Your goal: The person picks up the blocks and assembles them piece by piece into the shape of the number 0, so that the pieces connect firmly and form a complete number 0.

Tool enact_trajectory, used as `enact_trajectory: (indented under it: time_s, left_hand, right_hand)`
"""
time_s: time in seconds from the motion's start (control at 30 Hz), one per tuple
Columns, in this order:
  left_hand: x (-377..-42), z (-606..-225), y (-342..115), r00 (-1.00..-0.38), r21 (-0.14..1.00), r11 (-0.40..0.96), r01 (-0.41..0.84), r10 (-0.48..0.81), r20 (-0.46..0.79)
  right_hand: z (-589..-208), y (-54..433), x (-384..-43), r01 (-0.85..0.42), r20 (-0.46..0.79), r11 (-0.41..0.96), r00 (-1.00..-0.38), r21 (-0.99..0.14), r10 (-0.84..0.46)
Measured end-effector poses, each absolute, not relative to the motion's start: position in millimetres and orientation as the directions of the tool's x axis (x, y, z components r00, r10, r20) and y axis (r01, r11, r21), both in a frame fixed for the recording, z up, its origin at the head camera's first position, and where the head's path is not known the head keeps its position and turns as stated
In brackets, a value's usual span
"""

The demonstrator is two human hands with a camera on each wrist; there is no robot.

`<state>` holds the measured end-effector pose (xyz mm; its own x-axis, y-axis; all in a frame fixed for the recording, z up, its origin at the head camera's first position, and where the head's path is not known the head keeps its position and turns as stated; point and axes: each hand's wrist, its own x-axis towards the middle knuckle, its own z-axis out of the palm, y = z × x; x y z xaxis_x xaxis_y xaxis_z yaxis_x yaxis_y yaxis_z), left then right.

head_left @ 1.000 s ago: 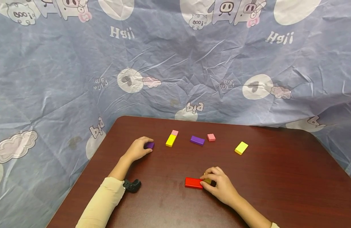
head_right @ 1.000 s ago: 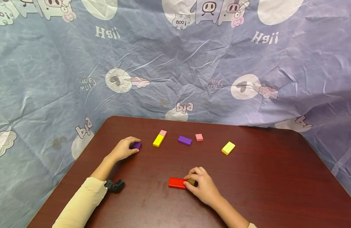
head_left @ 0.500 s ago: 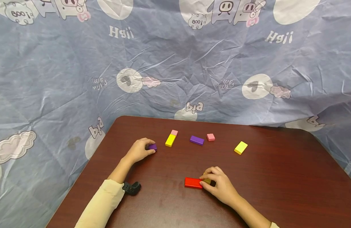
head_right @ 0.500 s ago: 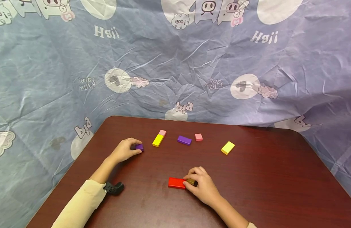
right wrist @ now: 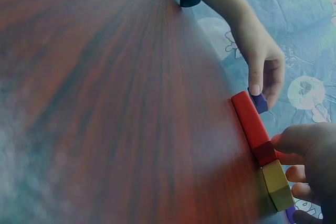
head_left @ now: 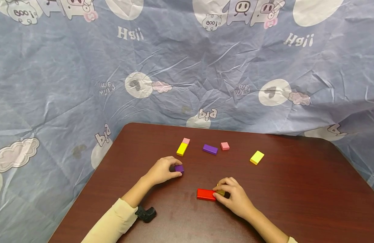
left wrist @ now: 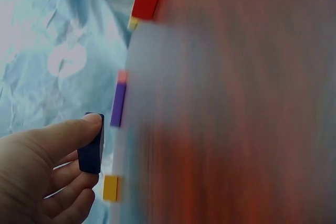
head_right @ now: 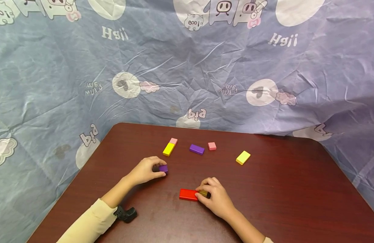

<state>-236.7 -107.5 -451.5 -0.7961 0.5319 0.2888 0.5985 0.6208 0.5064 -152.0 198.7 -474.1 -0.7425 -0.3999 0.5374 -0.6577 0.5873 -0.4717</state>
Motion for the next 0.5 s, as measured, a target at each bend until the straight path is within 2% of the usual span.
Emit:
enact_trajectory:
  time_s: [0.5]
  left_hand:
    - [-209.0,-449.6,-72.3,-0.747,0.470,0.605,0.642,0.632,0.207]
  right_hand:
    - [-473.8,199.3,-151.9,-0.658,0.537,0.591,-0.742,-0.467,-0.401]
